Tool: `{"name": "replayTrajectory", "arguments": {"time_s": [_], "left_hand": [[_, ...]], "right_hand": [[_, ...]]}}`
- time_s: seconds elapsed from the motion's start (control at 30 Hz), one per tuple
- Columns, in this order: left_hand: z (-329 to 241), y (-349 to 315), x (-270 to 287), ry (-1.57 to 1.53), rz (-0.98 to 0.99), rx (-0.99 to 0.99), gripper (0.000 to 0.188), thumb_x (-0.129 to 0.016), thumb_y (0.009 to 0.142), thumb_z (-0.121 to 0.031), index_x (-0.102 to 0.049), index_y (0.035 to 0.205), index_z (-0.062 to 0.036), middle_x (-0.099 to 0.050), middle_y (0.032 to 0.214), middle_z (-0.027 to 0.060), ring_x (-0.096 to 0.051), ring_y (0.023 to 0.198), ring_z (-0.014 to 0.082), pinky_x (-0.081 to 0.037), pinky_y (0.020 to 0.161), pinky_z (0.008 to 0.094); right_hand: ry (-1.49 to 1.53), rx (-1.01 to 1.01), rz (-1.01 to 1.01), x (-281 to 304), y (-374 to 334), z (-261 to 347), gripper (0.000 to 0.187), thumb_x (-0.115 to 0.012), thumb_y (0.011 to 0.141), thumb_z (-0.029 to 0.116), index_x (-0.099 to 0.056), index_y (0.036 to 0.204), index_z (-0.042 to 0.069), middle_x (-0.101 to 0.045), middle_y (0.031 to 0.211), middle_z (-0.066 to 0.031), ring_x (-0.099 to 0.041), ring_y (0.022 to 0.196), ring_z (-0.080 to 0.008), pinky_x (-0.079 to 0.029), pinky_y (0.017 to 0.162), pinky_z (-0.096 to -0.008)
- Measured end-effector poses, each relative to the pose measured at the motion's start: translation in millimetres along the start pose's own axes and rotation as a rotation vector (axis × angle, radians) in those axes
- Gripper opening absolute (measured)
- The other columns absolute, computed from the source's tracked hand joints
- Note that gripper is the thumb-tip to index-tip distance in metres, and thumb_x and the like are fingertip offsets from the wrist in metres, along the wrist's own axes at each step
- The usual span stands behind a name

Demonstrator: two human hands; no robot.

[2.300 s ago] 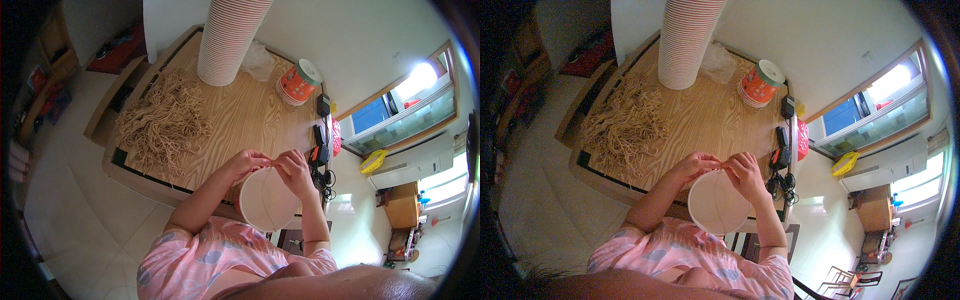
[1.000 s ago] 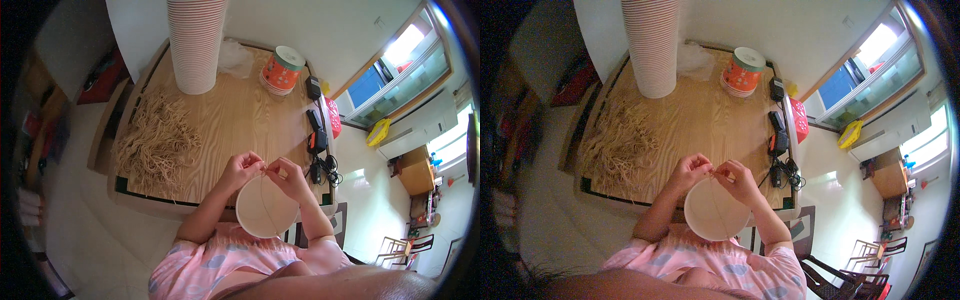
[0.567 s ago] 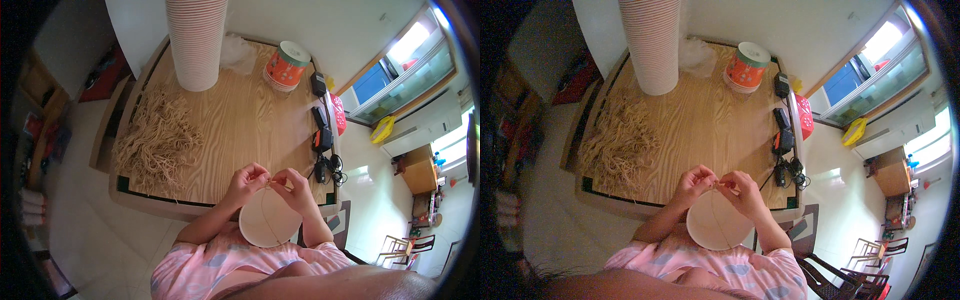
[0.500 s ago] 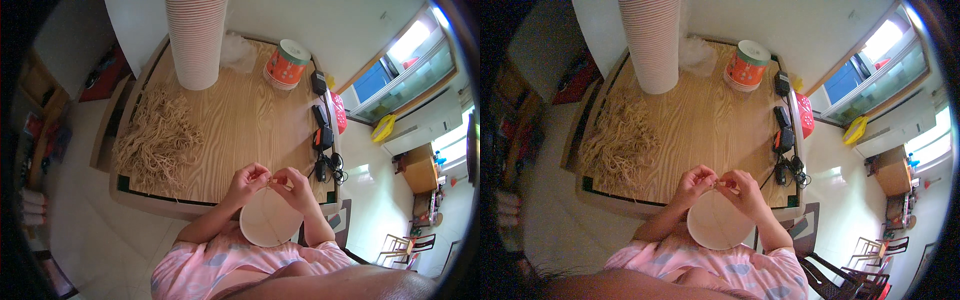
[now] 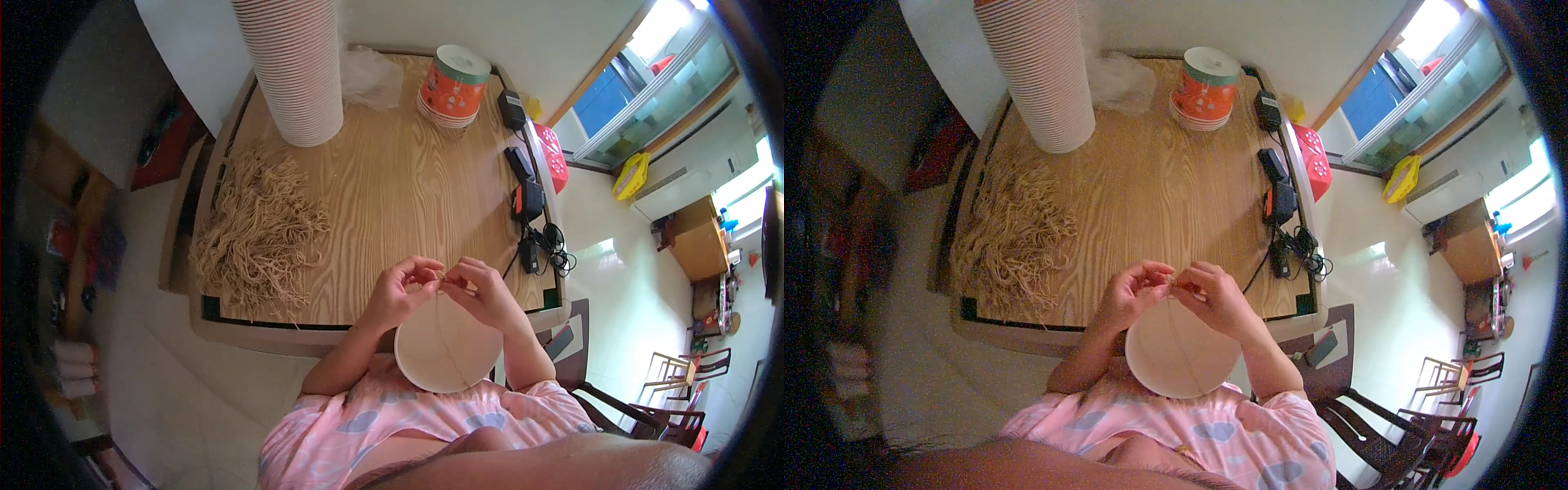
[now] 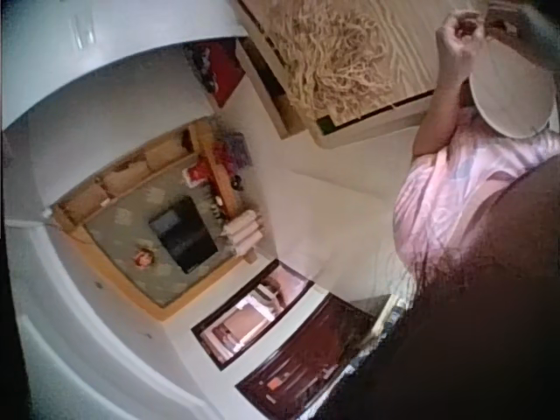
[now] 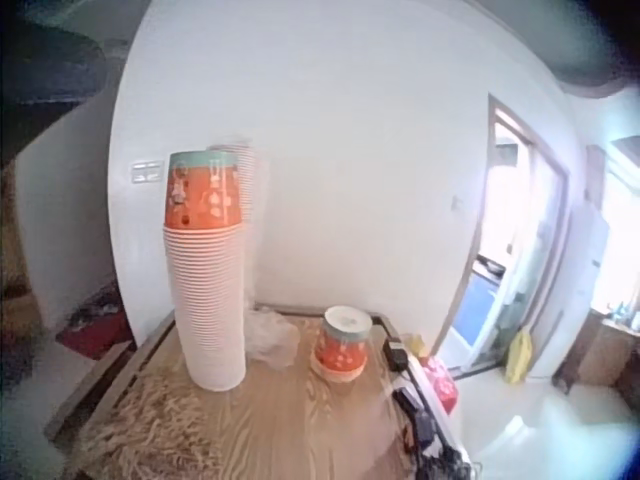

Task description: Threading a thin decorative string through small pre-punched holes in the rim of a paper bowl.

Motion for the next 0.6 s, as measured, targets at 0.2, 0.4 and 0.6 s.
{"name": "replayTrajectory", "arguments": {"time_s": [0.2,0.4,0.6], "left_hand": [[-22.2,-2.3,-5.5,0.525,-0.020,-0.177,0.011,-0.062,0.079,-0.005,-0.061,0.090,-0.0019,-0.064,0.077,0.0055,-0.063,0.074,0.0128,-0.050,0.069,0.0276],[-15.9,-2.0,-5.4,0.325,-0.189,-0.173,0.009,-0.062,0.079,-0.006,-0.061,0.087,-0.0010,-0.064,0.075,0.0073,-0.063,0.072,0.0148,-0.050,0.067,0.0282],[-18.2,-3.4,-2.2,0.535,-0.046,-0.164,0.012,-0.062,0.082,-0.009,-0.061,0.090,0.0001,-0.065,0.077,0.0070,-0.064,0.075,0.0139,-0.051,0.069,0.0274]], "right_hand": [[-0.029,0.082,0.013,-1.0,1.2,0.6,0.012,-0.063,0.078,0.012,-0.060,0.083,0.002,-0.056,0.074,-0.0118,-0.056,0.070,-0.0303,-0.044,0.061,-0.0370],[-0.045,0.111,0.008,-0.8,2.7,3.1,0.013,-0.064,0.078,0.013,-0.058,0.080,0.002,-0.056,0.073,-0.0111,-0.055,0.069,-0.0301,-0.043,0.061,-0.0373],[-0.058,0.147,0.007,-1.4,3.8,0.5,0.012,-0.063,0.079,0.013,-0.059,0.080,0.003,-0.056,0.072,-0.0108,-0.055,0.070,-0.0296,-0.043,0.062,-0.0372]]}}
Point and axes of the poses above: each hand's wrist, its own y-axis towards the middle knuckle, its own x-axis out of the back of the hand, z = x × y, the point moved 1 cm from there along y, towards the middle knuckle
